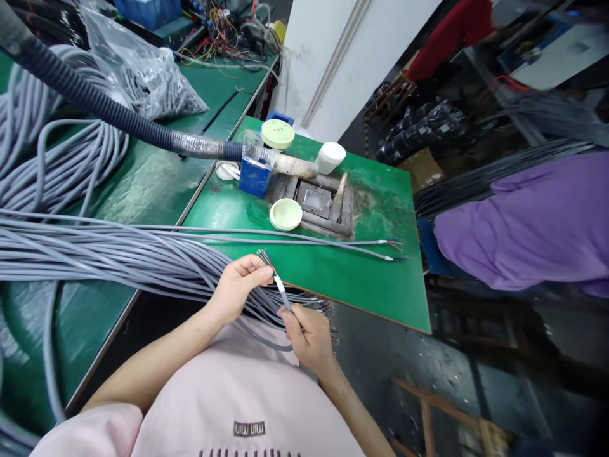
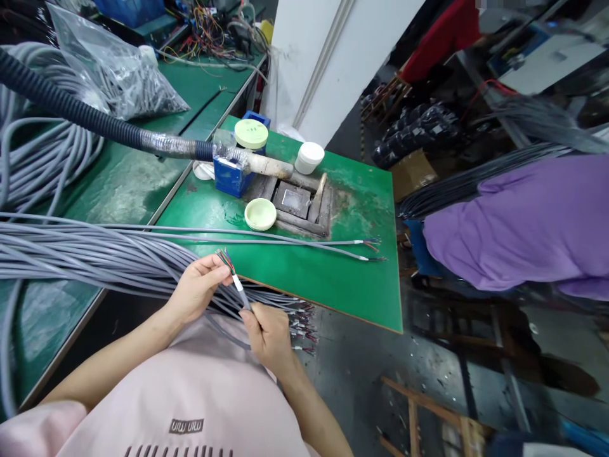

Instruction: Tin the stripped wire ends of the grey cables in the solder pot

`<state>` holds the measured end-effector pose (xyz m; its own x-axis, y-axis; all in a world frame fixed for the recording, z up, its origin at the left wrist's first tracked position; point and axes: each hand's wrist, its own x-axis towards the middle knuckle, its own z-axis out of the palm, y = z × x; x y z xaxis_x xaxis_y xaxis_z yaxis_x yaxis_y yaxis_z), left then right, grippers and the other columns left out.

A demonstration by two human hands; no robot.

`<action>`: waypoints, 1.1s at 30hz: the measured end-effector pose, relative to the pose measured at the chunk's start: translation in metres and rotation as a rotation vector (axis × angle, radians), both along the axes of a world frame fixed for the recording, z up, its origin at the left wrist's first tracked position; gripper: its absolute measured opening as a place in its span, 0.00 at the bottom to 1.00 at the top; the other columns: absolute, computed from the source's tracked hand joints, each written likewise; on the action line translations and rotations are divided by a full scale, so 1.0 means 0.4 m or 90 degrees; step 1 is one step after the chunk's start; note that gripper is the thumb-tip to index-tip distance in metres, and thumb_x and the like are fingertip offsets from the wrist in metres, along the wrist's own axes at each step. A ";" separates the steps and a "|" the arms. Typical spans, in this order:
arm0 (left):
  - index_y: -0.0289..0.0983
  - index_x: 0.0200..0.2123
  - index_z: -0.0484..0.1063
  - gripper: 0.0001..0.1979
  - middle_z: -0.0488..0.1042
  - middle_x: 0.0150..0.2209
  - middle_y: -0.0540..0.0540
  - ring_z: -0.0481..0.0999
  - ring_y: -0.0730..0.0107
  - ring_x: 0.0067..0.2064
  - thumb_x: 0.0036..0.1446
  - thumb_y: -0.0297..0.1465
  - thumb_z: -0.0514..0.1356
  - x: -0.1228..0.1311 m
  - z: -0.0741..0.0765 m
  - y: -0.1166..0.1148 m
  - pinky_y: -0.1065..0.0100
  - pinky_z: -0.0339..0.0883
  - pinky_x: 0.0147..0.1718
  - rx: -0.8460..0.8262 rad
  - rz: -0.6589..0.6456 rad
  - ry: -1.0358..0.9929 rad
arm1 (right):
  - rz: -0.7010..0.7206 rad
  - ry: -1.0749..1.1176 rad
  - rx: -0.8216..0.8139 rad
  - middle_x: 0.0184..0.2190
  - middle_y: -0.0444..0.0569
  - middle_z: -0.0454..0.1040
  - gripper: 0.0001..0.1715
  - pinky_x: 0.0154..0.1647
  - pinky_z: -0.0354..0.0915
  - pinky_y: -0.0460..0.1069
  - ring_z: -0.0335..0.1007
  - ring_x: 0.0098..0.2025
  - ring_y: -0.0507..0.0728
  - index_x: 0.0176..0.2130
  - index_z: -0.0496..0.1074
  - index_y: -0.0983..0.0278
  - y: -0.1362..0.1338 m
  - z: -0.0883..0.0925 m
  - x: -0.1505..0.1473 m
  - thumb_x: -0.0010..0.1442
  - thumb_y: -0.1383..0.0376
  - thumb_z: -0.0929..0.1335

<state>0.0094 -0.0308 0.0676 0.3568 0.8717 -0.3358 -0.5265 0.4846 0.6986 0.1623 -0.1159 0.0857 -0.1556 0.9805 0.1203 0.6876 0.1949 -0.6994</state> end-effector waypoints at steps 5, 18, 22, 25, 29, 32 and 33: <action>0.34 0.23 0.72 0.11 0.72 0.21 0.52 0.68 0.79 0.25 0.44 0.33 0.69 0.005 0.000 -0.001 0.75 0.62 0.30 -0.009 0.020 -0.008 | 0.007 0.001 -0.003 0.14 0.40 0.63 0.16 0.24 0.55 0.45 0.62 0.19 0.48 0.29 0.69 0.65 0.002 -0.002 0.001 0.66 0.66 0.59; 0.35 0.25 0.70 0.10 0.72 0.23 0.52 0.70 0.76 0.26 0.44 0.33 0.68 0.047 -0.022 -0.035 0.71 0.64 0.31 0.047 0.040 0.018 | -0.149 0.387 -0.220 0.16 0.38 0.67 0.18 0.16 0.57 0.43 0.59 0.14 0.48 0.50 0.67 0.63 0.006 -0.025 -0.006 0.64 0.56 0.61; 0.35 0.24 0.70 0.06 0.68 0.22 0.52 0.66 0.76 0.27 0.48 0.28 0.65 0.059 -0.033 -0.055 0.71 0.61 0.31 0.207 0.034 0.133 | -0.190 0.474 -0.264 0.14 0.37 0.67 0.22 0.14 0.56 0.42 0.58 0.12 0.47 0.49 0.70 0.64 0.053 -0.011 -0.013 0.60 0.54 0.66; 0.36 0.24 0.70 0.06 0.67 0.23 0.52 0.65 0.76 0.27 0.50 0.28 0.63 0.064 -0.035 -0.059 0.71 0.60 0.31 0.216 0.045 0.122 | -0.217 0.467 -0.222 0.13 0.37 0.65 0.13 0.14 0.57 0.42 0.58 0.12 0.47 0.37 0.74 0.64 0.077 -0.008 -0.025 0.57 0.57 0.68; 0.36 0.23 0.68 0.08 0.67 0.22 0.53 0.65 0.76 0.25 0.47 0.30 0.65 0.074 -0.032 -0.056 0.72 0.60 0.27 0.136 0.063 0.052 | -0.242 0.480 -0.140 0.15 0.38 0.67 0.10 0.19 0.61 0.44 0.62 0.16 0.48 0.32 0.72 0.63 0.082 -0.021 -0.035 0.58 0.58 0.68; 0.36 0.25 0.68 0.08 0.68 0.21 0.53 0.65 0.77 0.22 0.48 0.31 0.65 0.082 -0.034 -0.056 0.71 0.60 0.25 0.108 0.051 -0.027 | -0.207 0.533 -0.136 0.15 0.38 0.67 0.11 0.23 0.63 0.45 0.63 0.18 0.49 0.33 0.70 0.62 0.082 -0.034 -0.025 0.58 0.57 0.68; 0.36 0.25 0.68 0.07 0.68 0.21 0.53 0.66 0.77 0.22 0.49 0.31 0.64 0.084 -0.036 -0.056 0.71 0.61 0.25 0.107 0.040 -0.051 | -0.183 0.555 -0.148 0.16 0.39 0.68 0.11 0.25 0.64 0.46 0.65 0.19 0.50 0.33 0.70 0.62 0.084 -0.037 -0.018 0.56 0.56 0.69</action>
